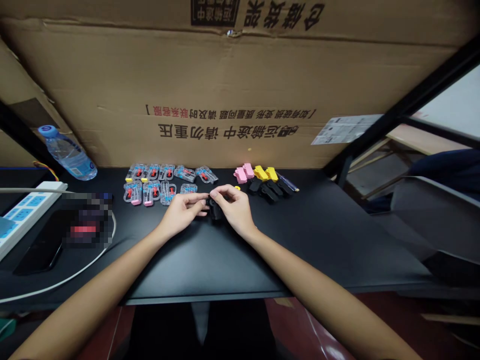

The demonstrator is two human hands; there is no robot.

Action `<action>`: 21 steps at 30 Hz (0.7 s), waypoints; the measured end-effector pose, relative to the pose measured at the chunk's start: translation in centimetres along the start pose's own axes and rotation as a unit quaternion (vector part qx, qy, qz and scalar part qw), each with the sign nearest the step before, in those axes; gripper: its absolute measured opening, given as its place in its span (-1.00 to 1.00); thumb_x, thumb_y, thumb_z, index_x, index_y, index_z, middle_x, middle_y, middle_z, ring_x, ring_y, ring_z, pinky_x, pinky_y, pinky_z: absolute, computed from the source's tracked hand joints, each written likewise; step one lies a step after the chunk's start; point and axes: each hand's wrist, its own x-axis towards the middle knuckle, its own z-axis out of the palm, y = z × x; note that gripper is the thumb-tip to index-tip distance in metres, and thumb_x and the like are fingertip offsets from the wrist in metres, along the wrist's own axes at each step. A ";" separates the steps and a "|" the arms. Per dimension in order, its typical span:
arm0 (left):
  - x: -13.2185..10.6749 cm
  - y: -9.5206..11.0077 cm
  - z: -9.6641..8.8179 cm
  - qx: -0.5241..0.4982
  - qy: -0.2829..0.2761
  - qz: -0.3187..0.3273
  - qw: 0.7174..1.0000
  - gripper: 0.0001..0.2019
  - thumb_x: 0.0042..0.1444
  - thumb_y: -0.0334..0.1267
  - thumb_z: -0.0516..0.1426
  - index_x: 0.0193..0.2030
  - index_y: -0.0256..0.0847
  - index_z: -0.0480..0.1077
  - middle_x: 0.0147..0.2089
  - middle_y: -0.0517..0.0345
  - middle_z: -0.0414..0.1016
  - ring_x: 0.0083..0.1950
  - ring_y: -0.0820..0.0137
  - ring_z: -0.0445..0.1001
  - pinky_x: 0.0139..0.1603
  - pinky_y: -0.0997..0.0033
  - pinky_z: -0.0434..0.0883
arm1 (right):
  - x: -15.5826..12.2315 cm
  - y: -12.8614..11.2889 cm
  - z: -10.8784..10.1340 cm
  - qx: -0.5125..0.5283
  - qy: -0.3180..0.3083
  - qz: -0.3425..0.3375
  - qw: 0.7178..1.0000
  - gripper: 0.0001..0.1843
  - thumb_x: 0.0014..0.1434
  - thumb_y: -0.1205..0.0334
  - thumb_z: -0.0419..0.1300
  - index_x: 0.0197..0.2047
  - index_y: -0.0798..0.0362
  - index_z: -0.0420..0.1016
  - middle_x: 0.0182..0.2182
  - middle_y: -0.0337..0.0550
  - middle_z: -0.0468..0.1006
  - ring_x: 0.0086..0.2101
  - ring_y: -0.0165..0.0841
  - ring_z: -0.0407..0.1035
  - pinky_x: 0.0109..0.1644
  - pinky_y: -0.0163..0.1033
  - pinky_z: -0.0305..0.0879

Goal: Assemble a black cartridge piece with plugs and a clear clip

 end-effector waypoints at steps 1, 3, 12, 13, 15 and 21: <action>0.0 0.1 0.0 -0.004 0.000 -0.004 1.000 -0.43 0.03 0.11 0.48 0.04 -0.31 0.71 -0.05 -0.13 0.77 -0.03 0.04 0.77 0.06 -0.06 0.75 | 0.0 0.0 0.0 0.000 0.000 -0.004 1.000 -0.65 0.25 -0.18 0.39 -0.28 -0.07 0.65 -0.29 -0.16 0.70 -0.22 -0.20 0.54 0.00 -0.03 0.47; -0.1 0.5 -0.1 -0.011 0.001 -0.011 1.000 -0.42 0.00 0.09 0.50 0.04 -0.32 0.71 -0.06 -0.13 0.77 -0.02 0.04 0.77 0.06 -0.03 0.75 | 0.1 0.0 0.0 0.002 -0.001 -0.009 1.000 -0.65 0.25 -0.17 0.39 -0.28 -0.05 0.66 -0.30 -0.16 0.69 -0.24 -0.21 0.54 -0.02 -0.05 0.47; -0.2 0.8 0.4 -0.012 -0.013 -0.043 0.999 -0.40 -0.20 0.07 0.58 -0.09 -0.31 0.73 -0.21 -0.05 0.77 -0.21 0.18 0.75 -0.07 0.23 0.72 | -0.2 0.2 0.2 0.011 -0.046 -0.066 0.997 -0.61 0.24 -0.18 0.45 -0.32 -0.01 0.66 -0.32 -0.14 0.63 -0.30 -0.27 0.52 -0.22 -0.17 0.45; -0.2 0.8 0.4 -0.016 -0.013 -0.042 0.999 -0.41 -0.21 0.06 0.58 -0.10 -0.31 0.73 -0.20 -0.05 0.77 -0.20 0.18 0.75 -0.08 0.24 0.71 | -0.2 0.0 0.2 0.008 -0.046 -0.076 0.996 -0.62 0.26 -0.18 0.43 -0.30 -0.02 0.67 -0.29 -0.13 0.63 -0.28 -0.27 0.53 -0.21 -0.17 0.47; -0.1 0.8 0.4 -0.021 -0.005 -0.039 0.999 -0.42 -0.22 0.05 0.58 -0.10 -0.30 0.72 -0.19 -0.06 0.78 -0.19 0.17 0.76 -0.09 0.25 0.71 | 0.1 -0.5 -0.3 -0.006 -0.032 -0.104 0.994 -0.66 0.34 -0.15 0.38 -0.22 -0.03 0.68 -0.23 -0.12 0.63 -0.21 -0.25 0.55 -0.11 -0.14 0.51; 0.0 1.1 0.3 -0.021 0.019 -0.036 0.999 -0.47 -0.17 0.04 0.56 -0.13 -0.31 0.72 -0.19 -0.09 0.78 -0.18 0.16 0.76 -0.01 0.17 0.72 | 2.9 -0.6 -5.3 -0.102 0.062 -0.135 0.984 -0.78 0.43 0.04 0.27 -0.15 -0.03 0.64 -0.18 -0.11 0.68 -0.19 -0.23 0.54 0.00 -0.05 0.50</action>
